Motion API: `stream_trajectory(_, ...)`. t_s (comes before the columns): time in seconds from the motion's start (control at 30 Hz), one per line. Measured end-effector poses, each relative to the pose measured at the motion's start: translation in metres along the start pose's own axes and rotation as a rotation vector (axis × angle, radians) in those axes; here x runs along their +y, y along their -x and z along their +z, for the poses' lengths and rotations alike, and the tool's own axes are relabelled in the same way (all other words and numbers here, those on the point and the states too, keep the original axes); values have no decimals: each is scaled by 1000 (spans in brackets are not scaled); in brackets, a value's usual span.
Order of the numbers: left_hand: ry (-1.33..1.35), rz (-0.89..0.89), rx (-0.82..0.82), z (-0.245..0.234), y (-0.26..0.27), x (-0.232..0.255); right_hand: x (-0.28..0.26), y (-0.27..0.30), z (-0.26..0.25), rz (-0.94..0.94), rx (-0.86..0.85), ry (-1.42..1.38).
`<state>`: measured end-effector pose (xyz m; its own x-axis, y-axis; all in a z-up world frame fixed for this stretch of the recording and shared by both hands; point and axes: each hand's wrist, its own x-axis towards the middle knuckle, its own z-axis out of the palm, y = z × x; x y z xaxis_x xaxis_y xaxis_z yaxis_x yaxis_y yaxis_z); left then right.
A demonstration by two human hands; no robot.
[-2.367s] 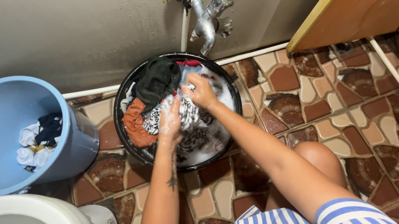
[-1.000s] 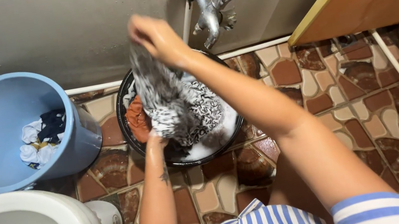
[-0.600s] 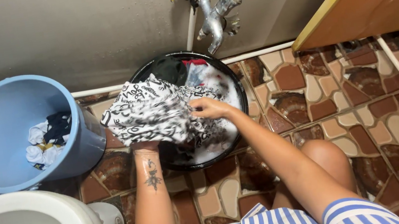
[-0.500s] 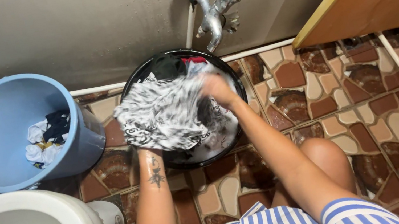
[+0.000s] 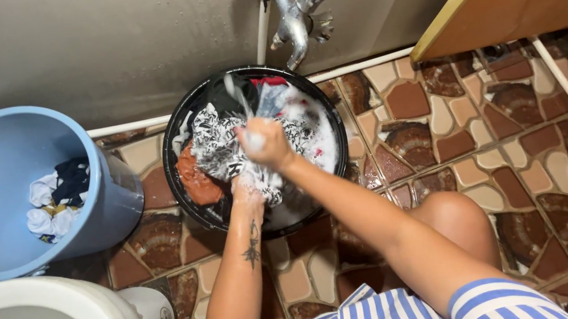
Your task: The person washes clothes by hand, scrubbing and wringing garments in a basin of soapy water and placing them into an adjacent bucket.
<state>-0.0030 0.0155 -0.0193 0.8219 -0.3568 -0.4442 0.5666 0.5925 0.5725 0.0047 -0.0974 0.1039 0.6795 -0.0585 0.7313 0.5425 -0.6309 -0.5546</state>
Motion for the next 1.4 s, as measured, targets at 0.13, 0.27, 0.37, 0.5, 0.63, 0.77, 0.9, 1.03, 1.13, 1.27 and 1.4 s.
stream_trajectory(0.13, -74, -36, 84, 4, 1, -1, 23, 0, 1, 127, 89, 96)
stream_trajectory(0.27, 85, -71, -109, -13, -17, 7, -36, 29, 21, 194, -165, -173)
stream_trajectory(0.37, 93, -54, -168, -17, -12, 6, -65, 46, 8, 34, -100, -200)
stream_trajectory(0.5, 64, -98, -61, 21, 10, 15, -5, 0, 5, 296, 63, -174)
stream_trajectory(0.63, 96, -110, -153, 68, 57, 68, 57, -4, -7, 265, 89, -24)
stream_trajectory(0.77, 413, 136, -633, 103, 100, 121, 114, 12, -17, 119, -111, 175)
stream_trajectory(0.9, 422, 16, -242, 120, 106, 137, 109, 26, -50, 211, -216, -24)
stream_trajectory(1.03, 453, 74, -465, 98, 100, 117, 82, 30, -72, 327, -634, -611)
stream_trajectory(1.13, 340, 67, -501, 76, 87, 116, 89, 41, -70, 207, -774, -440)
stream_trajectory(1.27, 144, 40, -337, 53, 64, 117, 129, 31, -90, 424, -869, -31)
stream_trajectory(1.4, -166, -126, 23, 36, 53, 91, 133, 7, -110, 705, -32, -1062)
